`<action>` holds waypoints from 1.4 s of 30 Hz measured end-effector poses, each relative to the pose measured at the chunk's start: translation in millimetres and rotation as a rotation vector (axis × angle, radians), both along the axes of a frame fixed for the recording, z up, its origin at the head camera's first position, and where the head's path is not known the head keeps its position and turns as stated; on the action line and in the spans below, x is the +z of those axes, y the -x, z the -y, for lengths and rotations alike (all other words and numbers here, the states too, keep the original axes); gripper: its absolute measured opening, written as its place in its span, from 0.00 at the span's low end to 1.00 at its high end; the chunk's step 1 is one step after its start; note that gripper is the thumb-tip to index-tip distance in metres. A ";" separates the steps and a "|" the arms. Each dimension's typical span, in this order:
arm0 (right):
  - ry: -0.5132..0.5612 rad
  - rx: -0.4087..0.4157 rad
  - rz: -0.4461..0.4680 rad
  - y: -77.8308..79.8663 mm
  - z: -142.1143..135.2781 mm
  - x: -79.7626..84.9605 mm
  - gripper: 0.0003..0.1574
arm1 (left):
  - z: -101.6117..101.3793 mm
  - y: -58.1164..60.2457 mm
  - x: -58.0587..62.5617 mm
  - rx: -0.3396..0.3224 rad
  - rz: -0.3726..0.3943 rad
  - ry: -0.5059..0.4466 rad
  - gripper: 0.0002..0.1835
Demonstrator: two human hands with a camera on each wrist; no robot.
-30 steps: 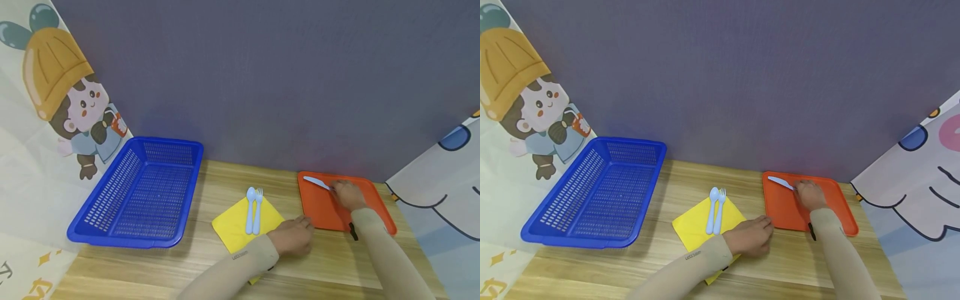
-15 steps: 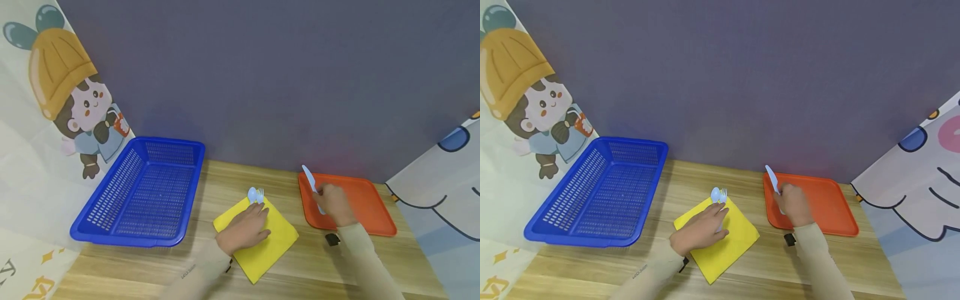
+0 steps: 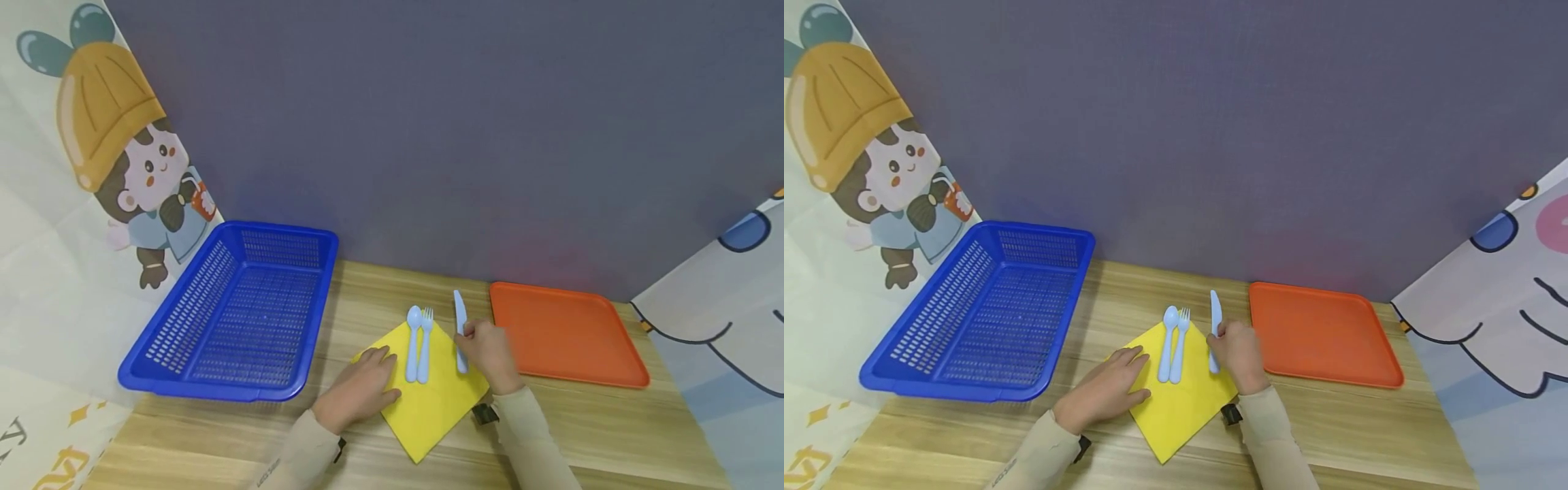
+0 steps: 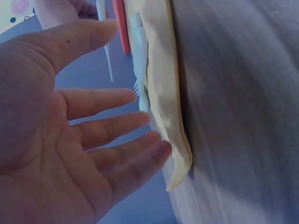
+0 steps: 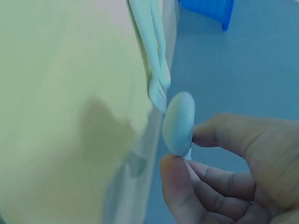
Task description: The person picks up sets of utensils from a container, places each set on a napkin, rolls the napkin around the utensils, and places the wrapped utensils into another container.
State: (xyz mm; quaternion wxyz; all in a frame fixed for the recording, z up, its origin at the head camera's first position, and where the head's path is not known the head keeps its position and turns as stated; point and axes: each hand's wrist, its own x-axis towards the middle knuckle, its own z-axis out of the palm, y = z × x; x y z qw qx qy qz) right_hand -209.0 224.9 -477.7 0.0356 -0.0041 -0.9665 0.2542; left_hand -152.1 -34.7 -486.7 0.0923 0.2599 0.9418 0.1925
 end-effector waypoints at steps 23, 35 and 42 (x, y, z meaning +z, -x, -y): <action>-0.009 0.036 0.049 -9.7 42.7 -28.5 0.12 | 1.4 -4.4 -7.8 -0.037 -0.045 0.075 0.31; 0.030 0.061 0.057 -12.5 42.7 -27.6 0.09 | 1.4 -4.1 -5.9 -0.034 -0.009 0.088 0.33; 0.051 0.063 0.045 -14.7 38.8 -29.9 0.10 | -1.5 -4.7 -7.8 -0.027 -0.007 0.100 0.33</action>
